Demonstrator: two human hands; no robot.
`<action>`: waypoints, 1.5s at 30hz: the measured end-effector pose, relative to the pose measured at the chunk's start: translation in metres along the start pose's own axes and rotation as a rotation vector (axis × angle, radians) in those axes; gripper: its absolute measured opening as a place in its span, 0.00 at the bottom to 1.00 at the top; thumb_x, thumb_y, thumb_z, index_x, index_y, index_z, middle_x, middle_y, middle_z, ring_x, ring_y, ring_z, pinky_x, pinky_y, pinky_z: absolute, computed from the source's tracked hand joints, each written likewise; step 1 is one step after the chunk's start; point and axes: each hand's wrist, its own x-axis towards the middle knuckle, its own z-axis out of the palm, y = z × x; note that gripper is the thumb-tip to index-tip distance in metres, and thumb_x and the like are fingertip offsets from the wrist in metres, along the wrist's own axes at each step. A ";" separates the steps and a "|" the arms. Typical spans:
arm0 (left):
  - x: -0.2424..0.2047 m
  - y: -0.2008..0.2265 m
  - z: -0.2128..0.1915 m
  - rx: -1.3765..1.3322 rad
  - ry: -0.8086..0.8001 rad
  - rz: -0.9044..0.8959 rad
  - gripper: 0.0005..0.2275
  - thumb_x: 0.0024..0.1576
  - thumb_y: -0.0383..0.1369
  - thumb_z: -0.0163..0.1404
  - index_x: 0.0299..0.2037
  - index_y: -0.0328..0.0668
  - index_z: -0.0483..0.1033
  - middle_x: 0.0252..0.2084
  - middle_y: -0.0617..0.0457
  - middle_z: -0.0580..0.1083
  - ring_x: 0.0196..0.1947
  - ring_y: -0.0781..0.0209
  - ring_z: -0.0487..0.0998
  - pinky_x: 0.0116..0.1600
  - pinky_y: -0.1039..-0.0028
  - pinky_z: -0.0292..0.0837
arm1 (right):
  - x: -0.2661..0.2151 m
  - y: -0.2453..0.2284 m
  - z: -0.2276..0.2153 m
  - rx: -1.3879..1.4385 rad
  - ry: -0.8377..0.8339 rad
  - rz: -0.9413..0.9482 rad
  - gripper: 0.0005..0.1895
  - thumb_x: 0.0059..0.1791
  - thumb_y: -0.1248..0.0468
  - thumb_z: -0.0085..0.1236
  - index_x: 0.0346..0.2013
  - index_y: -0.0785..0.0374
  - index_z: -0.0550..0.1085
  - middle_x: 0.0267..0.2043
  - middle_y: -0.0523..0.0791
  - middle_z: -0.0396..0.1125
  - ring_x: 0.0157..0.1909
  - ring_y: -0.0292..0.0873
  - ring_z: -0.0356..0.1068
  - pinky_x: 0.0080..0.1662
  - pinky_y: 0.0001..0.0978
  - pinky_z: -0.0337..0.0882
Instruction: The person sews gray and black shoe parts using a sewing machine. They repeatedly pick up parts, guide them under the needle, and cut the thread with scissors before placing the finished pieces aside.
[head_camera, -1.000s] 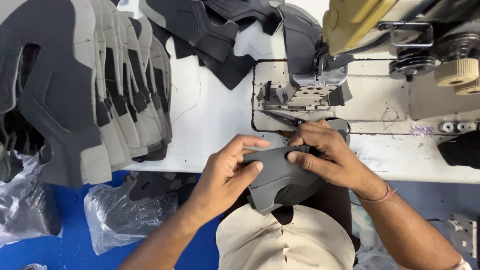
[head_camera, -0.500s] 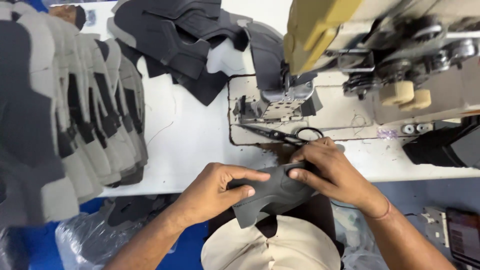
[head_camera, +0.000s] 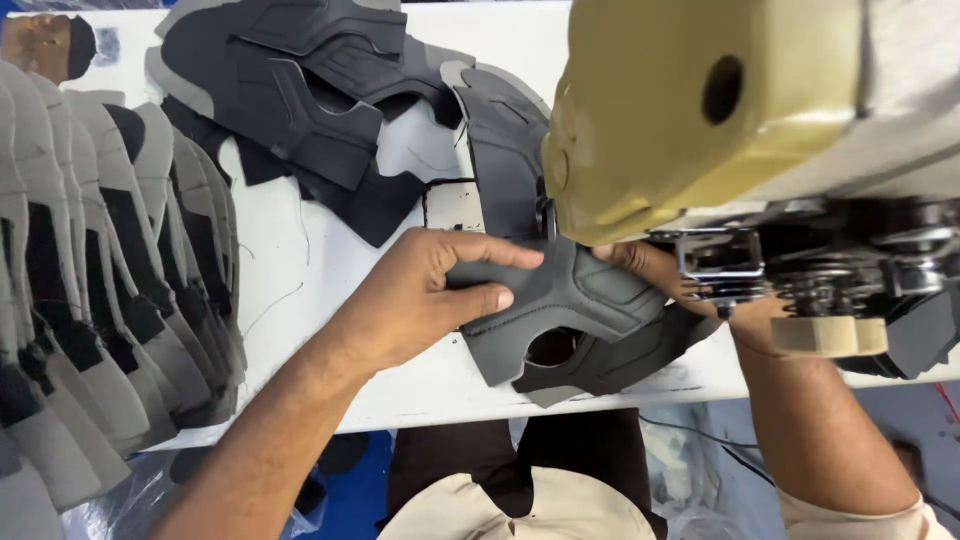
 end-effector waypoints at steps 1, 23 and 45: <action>0.001 0.000 -0.001 0.018 0.019 -0.001 0.15 0.53 0.24 0.58 0.52 0.45 0.82 0.46 0.53 0.83 0.43 0.70 0.81 0.51 0.79 0.77 | 0.001 0.001 0.002 -0.022 -0.023 0.007 0.24 0.46 0.58 0.72 0.54 0.60 0.75 0.53 0.43 0.74 0.57 0.43 0.71 0.57 0.35 0.70; 0.003 -0.002 0.001 -0.025 0.134 0.103 0.12 0.54 0.23 0.60 0.48 0.39 0.81 0.44 0.57 0.72 0.38 0.72 0.78 0.45 0.82 0.81 | -0.040 -0.005 0.018 -0.274 0.073 -0.396 0.22 0.42 0.58 0.75 0.48 0.57 0.79 0.52 0.44 0.71 0.54 0.46 0.72 0.53 0.40 0.71; 0.007 -0.021 0.025 -0.097 0.278 0.182 0.12 0.52 0.23 0.62 0.46 0.35 0.80 0.43 0.54 0.77 0.40 0.71 0.79 0.43 0.82 0.79 | -0.031 0.039 0.029 -0.283 0.212 -0.460 0.25 0.47 0.78 0.67 0.57 0.59 0.76 0.51 0.50 0.74 0.52 0.52 0.76 0.54 0.43 0.74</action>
